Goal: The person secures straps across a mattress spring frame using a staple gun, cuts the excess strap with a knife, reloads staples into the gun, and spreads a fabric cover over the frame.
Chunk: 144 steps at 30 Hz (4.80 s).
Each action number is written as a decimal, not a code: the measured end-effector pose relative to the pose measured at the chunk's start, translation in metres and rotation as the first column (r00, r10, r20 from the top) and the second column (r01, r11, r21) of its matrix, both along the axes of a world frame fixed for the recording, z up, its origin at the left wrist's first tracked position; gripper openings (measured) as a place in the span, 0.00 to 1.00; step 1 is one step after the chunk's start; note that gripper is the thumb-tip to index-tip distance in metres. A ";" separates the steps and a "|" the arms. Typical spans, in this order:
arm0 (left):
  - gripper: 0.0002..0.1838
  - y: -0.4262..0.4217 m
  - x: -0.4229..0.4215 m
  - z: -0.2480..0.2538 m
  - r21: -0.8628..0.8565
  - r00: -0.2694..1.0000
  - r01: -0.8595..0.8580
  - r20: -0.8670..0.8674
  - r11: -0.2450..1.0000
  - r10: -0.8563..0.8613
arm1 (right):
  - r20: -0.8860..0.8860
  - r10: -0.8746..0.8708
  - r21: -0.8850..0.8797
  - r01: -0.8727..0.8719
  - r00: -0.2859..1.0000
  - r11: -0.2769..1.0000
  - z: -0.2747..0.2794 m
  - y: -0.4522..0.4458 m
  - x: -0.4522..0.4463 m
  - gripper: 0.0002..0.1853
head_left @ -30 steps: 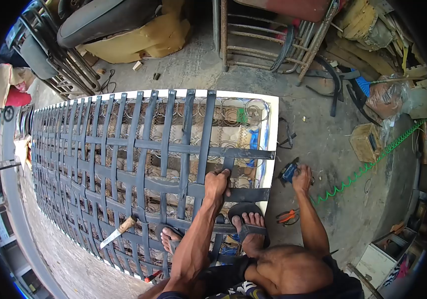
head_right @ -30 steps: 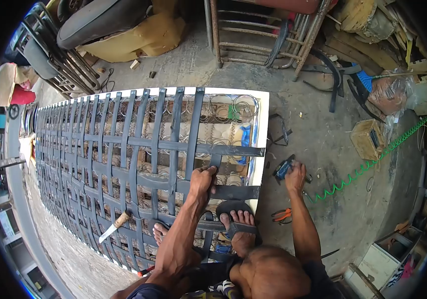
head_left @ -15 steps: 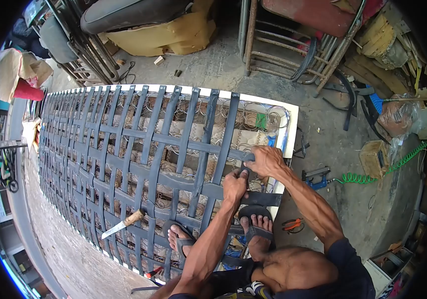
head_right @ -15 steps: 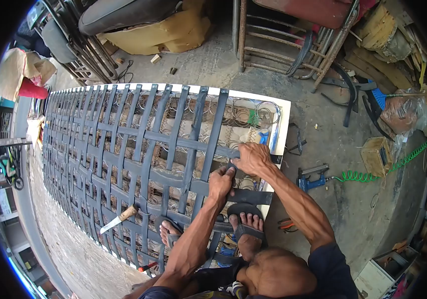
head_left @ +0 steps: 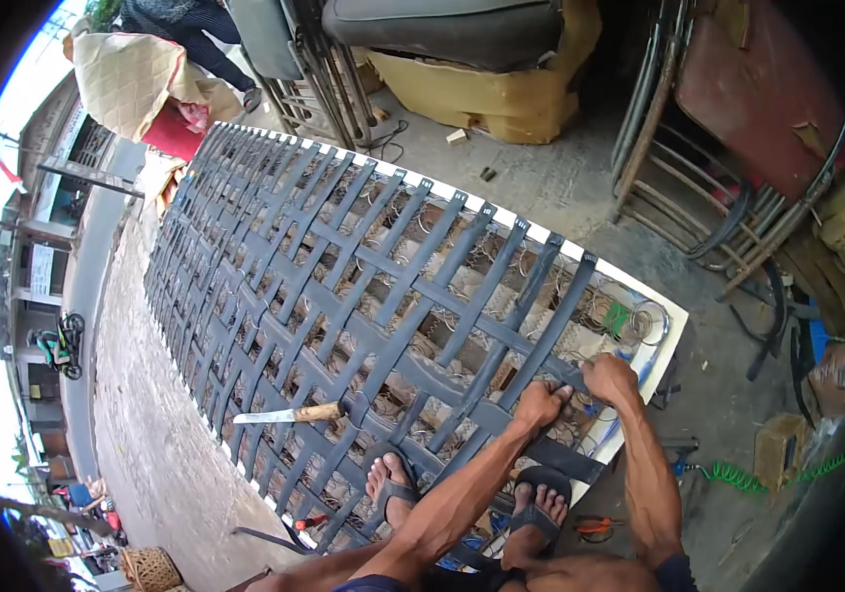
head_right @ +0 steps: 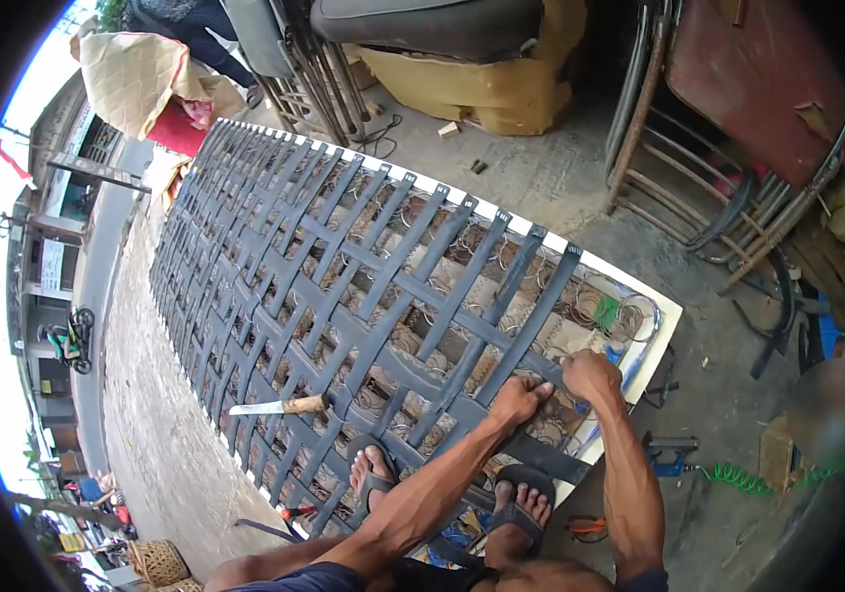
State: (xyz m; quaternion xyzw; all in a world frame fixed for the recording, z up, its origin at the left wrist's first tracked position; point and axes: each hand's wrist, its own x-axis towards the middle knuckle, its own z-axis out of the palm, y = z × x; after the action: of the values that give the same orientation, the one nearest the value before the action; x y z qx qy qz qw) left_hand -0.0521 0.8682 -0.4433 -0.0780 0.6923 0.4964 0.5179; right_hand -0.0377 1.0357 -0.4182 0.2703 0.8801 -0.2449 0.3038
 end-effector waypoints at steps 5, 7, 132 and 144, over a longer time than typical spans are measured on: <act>0.26 -0.004 -0.004 0.006 -0.240 0.811 0.362 -0.396 0.901 -0.431 | -0.243 -0.204 -0.196 0.158 0.948 0.968 -0.004 -0.004 0.024 0.16; 0.27 -0.018 0.002 0.016 -0.347 0.718 0.382 -0.472 0.857 -0.511 | -0.376 -0.256 -0.223 0.181 0.891 0.958 -0.008 -0.008 0.024 0.14; 0.21 0.115 0.102 0.145 -0.357 0.408 0.630 -0.604 0.690 -0.685 | 0.458 -0.856 -0.888 -0.080 -0.239 -0.453 0.063 0.094 0.214 0.11; 0.17 0.091 0.118 0.162 -0.559 0.247 0.533 -0.615 0.635 -0.749 | -0.458 -0.675 0.300 0.815 0.579 0.495 -0.081 0.311 0.325 0.29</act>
State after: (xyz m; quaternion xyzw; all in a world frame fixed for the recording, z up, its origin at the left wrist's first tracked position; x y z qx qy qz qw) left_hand 0.0663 0.9591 -0.2808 0.3885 0.8675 0.1285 0.2828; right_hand 0.2875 1.3464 -0.4987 0.6558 0.7365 -0.1614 -0.0394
